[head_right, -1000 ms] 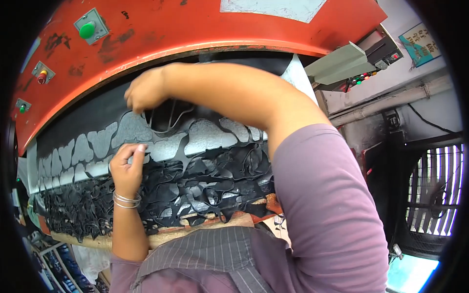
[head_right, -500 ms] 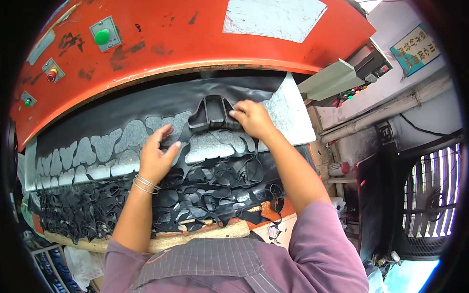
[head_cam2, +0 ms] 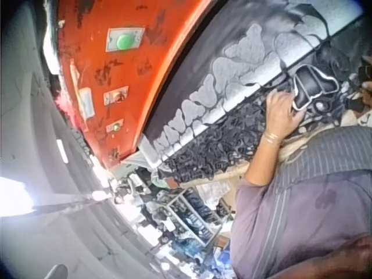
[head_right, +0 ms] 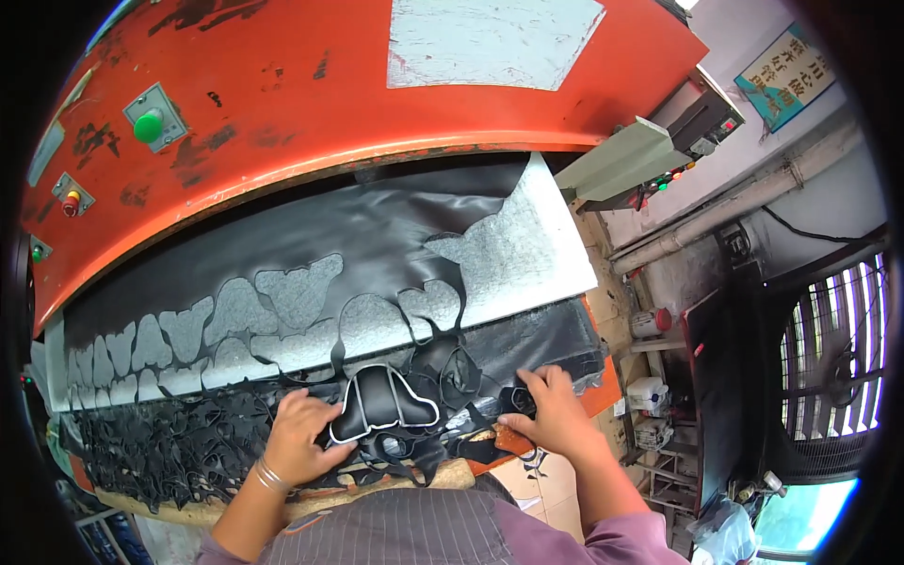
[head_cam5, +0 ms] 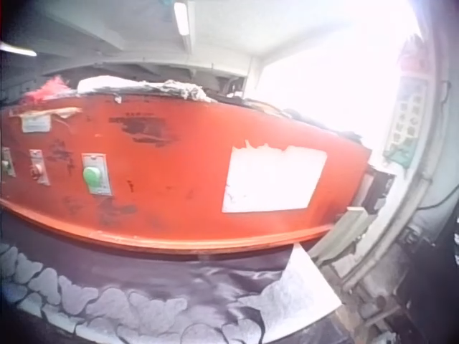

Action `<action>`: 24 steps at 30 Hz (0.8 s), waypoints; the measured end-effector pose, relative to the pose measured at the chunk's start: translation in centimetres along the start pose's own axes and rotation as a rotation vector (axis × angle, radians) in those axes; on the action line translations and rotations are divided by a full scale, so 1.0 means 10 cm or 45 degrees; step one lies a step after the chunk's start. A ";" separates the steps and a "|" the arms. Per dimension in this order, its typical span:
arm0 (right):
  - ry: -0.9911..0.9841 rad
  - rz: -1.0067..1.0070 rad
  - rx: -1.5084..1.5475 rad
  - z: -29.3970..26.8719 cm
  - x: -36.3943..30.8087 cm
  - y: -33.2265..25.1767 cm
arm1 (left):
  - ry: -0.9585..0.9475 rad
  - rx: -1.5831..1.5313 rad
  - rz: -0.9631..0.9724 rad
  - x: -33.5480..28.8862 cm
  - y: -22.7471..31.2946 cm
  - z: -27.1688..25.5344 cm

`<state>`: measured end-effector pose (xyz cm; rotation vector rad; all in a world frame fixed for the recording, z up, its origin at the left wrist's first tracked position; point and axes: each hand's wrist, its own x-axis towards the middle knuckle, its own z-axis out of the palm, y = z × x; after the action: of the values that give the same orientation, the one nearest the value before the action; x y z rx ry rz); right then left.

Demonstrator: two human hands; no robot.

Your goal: Cutting shoe upper components using a hydraulic press and metal dies.

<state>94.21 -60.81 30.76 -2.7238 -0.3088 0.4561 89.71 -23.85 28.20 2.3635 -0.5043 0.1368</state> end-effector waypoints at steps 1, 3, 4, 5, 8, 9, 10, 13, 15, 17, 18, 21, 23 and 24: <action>-0.076 0.067 0.197 0.03 -0.04 0.02 | -0.053 -0.020 -0.025 -0.02 -0.03 -0.01; -0.059 0.131 0.180 0.02 -0.11 -0.05 | -0.108 -0.067 -0.066 0.02 -0.05 -0.03; -0.044 0.186 0.169 0.03 -0.15 -0.10 | -0.109 -0.065 -0.067 0.03 -0.05 -0.04; -0.006 0.227 0.148 0.09 -0.18 -0.08 | -0.093 -0.102 -0.064 0.04 -0.06 -0.04; 0.017 0.349 0.666 0.06 -0.09 0.07 | -0.042 -0.163 -0.088 0.00 -0.07 -0.03; 0.109 0.290 0.945 0.03 -0.01 0.05 | 0.014 -0.256 -0.135 -0.03 -0.07 -0.05; 0.235 -0.011 0.816 -0.05 0.16 0.02 | 0.068 -0.362 -0.169 -0.03 -0.09 -0.05; 0.328 -0.403 0.428 -0.42 0.66 -0.63 | -0.008 -0.583 -0.309 -0.04 -0.12 -0.16; 0.300 -0.648 0.304 -0.41 1.04 -0.95 | -0.072 -0.609 -0.338 -0.09 -0.14 -0.21; 0.289 -0.732 0.198 -0.25 1.44 -1.12 | -0.408 -0.397 -0.275 -0.11 -0.18 -0.23; 0.290 -0.740 0.195 -0.16 1.60 -1.20 | -0.401 -0.396 -0.276 -0.11 -0.18 -0.23; 0.280 -0.858 0.030 0.09 1.91 -1.23 | 0.022 -0.511 -0.216 -0.06 -0.10 -0.22; 0.301 -0.948 0.133 0.22 1.97 -1.20 | 0.183 -0.445 -0.178 -0.05 -0.11 -0.23; 0.292 -0.954 0.126 0.25 1.97 -1.14 | 0.236 -0.411 -0.166 -0.03 -0.11 -0.22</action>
<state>109.77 -44.36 27.57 -2.2997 -1.1369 -0.0514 89.93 -21.49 29.09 2.0367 -0.2597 0.1974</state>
